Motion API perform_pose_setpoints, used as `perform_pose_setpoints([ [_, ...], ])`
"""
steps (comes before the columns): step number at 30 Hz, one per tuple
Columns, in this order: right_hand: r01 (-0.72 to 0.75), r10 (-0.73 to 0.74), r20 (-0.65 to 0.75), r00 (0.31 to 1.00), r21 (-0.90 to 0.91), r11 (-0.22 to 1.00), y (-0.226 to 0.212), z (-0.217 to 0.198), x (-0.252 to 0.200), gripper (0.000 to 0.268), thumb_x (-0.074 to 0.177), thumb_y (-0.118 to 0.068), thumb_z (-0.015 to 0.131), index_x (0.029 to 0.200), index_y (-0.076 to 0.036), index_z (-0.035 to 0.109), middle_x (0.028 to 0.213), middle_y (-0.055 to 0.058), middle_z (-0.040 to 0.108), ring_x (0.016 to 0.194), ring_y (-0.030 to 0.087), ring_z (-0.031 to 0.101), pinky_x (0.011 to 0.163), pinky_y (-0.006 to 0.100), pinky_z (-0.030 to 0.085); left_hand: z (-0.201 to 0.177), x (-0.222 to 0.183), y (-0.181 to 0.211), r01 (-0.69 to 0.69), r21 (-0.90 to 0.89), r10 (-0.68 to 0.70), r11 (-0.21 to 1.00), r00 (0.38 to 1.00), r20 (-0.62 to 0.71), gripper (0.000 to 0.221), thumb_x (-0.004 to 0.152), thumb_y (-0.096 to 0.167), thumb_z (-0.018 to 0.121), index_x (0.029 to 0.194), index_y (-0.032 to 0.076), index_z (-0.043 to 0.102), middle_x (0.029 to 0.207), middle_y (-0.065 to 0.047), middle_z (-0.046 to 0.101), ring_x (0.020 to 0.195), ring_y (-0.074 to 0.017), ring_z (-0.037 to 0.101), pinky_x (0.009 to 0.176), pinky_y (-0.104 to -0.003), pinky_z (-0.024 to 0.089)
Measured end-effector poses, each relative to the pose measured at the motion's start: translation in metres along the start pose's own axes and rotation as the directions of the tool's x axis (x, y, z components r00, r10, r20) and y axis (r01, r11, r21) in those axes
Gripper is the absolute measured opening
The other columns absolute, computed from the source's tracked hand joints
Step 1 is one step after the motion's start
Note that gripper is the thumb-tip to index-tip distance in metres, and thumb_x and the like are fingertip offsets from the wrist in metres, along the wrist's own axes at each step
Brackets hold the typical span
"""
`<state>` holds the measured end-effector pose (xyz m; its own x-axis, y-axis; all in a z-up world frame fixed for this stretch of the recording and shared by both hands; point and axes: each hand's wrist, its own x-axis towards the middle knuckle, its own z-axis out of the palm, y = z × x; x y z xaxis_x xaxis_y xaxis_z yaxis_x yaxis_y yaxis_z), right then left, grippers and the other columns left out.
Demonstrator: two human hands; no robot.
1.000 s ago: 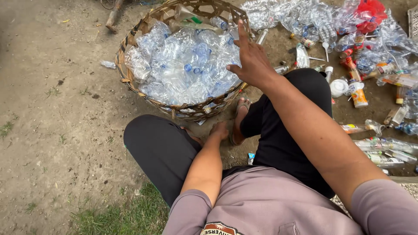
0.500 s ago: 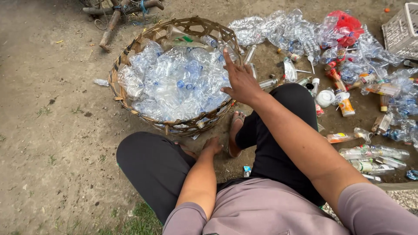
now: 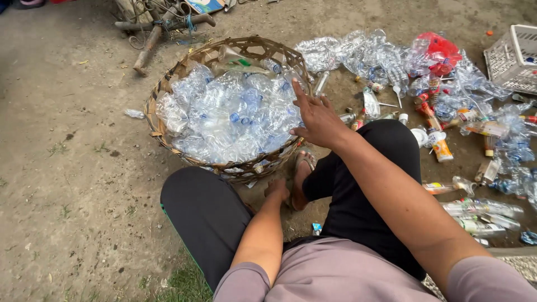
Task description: Sorting plastic bottles and other recyclable containers from a pile into a basket
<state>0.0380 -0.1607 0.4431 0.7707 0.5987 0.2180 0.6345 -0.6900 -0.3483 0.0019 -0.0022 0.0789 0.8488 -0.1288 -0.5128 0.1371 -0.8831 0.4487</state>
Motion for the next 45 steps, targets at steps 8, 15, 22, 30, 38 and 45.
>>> perform_pose_setpoints([
  [8,-0.049,0.052,0.058,0.997,-0.057,0.997,0.016,0.026,0.008,0.114,0.091,-0.021,0.077,0.167,-0.007,-0.006,0.145,0.026,0.059,0.146,0.050,0.039,0.119,0.071,0.011,0.037,0.023,-0.024,0.099,-0.204,-0.134,0.974,0.977,-0.164,0.044,0.099,0.024,0.048,0.138,0.004,0.055,0.147,-0.019,0.049,0.129,-0.0443,0.047,0.102,-0.062,0.049],
  [15,-0.072,0.086,0.258,0.962,-0.064,0.995,0.016,0.045,0.018,0.118,0.087,-0.030,0.081,0.166,-0.006,-0.004,0.145,0.024,0.060,0.146,0.049,0.040,0.119,0.072,0.013,0.086,0.056,-0.075,0.146,-0.156,-0.159,0.977,0.985,-0.074,0.054,0.097,0.036,0.054,0.146,0.013,0.056,0.144,-0.017,0.056,0.134,-0.0401,0.052,0.100,-0.063,0.054],
  [22,-0.044,0.067,0.361,0.930,-0.071,0.996,0.025,0.046,0.026,0.116,0.088,-0.028,0.080,0.165,-0.003,-0.004,0.143,0.027,0.060,0.144,0.052,0.042,0.118,0.075,0.013,0.077,0.028,-0.059,0.146,-0.130,-0.151,0.981,0.988,-0.033,0.051,0.098,0.033,0.059,0.140,0.005,0.062,0.135,-0.023,0.061,0.130,-0.0434,0.054,0.100,-0.061,0.054],
  [30,-0.073,0.097,0.402,0.911,-0.075,0.994,0.022,0.039,0.017,0.112,0.089,-0.030,0.079,0.164,-0.003,0.000,0.142,0.027,0.061,0.146,0.050,0.041,0.119,0.073,0.012,0.067,0.021,-0.052,0.119,-0.146,-0.124,0.982,0.992,-0.022,0.055,0.099,0.035,0.058,0.145,0.005,0.056,0.142,-0.021,0.057,0.135,-0.0423,0.051,0.104,-0.061,0.052],
  [38,-0.064,0.108,0.437,0.893,-0.115,0.991,0.040,0.049,0.014,0.109,0.090,-0.030,0.078,0.164,-0.004,0.003,0.139,0.031,0.062,0.145,0.050,0.042,0.119,0.072,0.018,0.068,0.028,-0.042,0.084,-0.131,-0.085,0.988,0.996,0.001,0.054,0.100,0.032,0.057,0.148,0.007,0.054,0.145,-0.020,0.055,0.136,-0.0409,0.049,0.105,-0.061,0.051],
  [45,0.020,0.058,0.496,0.866,-0.151,0.988,0.059,0.058,0.014,0.090,0.091,-0.037,0.075,0.162,-0.009,0.027,0.140,0.028,0.062,0.145,0.045,0.044,0.117,0.073,0.023,0.060,0.028,-0.034,0.062,-0.147,-0.063,0.987,0.998,-0.002,0.052,0.101,0.025,0.054,0.149,0.006,0.052,0.146,-0.020,0.053,0.137,-0.0406,0.048,0.106,-0.060,0.050],
])
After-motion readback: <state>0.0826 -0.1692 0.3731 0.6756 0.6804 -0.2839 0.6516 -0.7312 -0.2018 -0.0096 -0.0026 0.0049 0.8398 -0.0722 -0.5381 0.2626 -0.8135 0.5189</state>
